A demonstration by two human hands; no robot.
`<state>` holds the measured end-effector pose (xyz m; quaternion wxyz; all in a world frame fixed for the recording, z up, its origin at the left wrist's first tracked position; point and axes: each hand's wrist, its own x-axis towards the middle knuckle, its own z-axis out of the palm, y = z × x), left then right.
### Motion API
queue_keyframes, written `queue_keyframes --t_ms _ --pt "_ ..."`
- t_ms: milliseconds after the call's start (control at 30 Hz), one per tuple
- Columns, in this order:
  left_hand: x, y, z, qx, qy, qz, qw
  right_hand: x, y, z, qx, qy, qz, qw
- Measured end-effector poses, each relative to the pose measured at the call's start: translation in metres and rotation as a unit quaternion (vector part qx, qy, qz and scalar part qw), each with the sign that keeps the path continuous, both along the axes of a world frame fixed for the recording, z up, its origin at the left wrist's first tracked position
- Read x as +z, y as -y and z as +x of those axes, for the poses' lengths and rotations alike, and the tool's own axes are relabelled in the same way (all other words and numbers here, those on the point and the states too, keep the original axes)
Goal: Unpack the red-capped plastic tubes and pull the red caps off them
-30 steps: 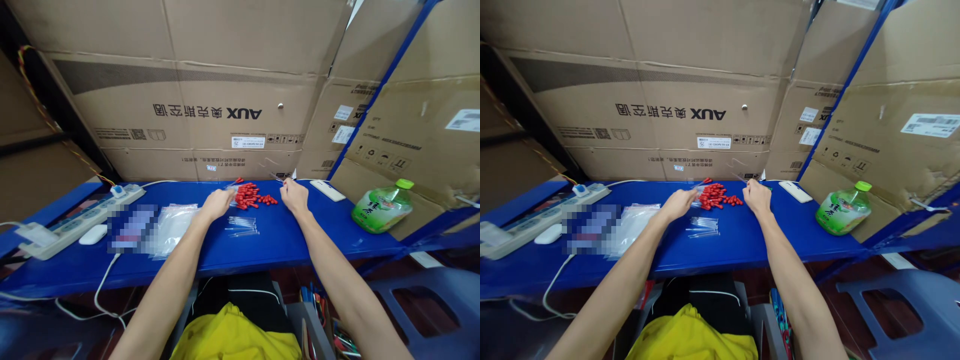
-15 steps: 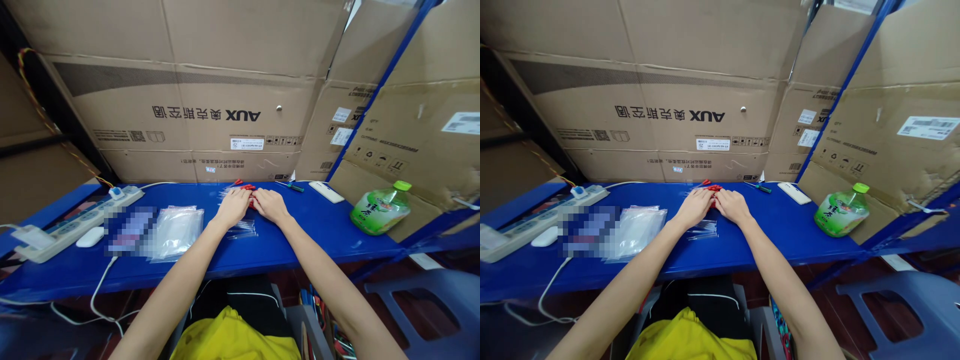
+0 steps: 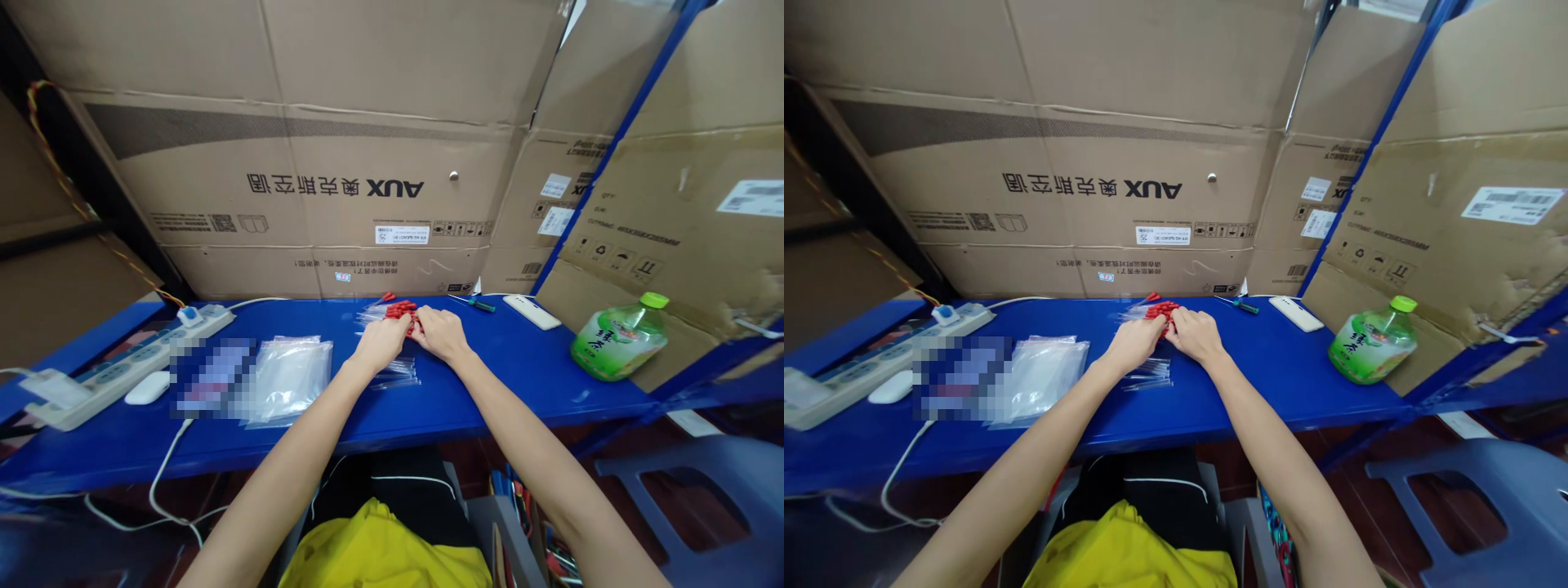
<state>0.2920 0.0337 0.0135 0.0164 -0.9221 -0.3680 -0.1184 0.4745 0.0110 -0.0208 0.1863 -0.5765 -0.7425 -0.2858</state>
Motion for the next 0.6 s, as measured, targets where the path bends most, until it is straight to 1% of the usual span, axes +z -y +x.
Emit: queue_keyframes --t_ms 300,500,600 --pt "-0.0037 -0.0019 0.0018 0.000 0.016 -0.014 1.000 0.0038 0.0024 -0.0015 -0.022 -0.015 -0.051 0.998" --pt "-0.0063 -0.0035 -0.0038 -0.011 0.030 -0.015 0.999 0.0028 0.0051 0.0038 0.027 -0.012 -0.096 0.995" --pt "-0.0076 -0.0053 -0.0063 -0.019 0.044 -0.033 0.998 0.0011 0.0037 0.0057 0.033 0.002 -0.113 0.993"
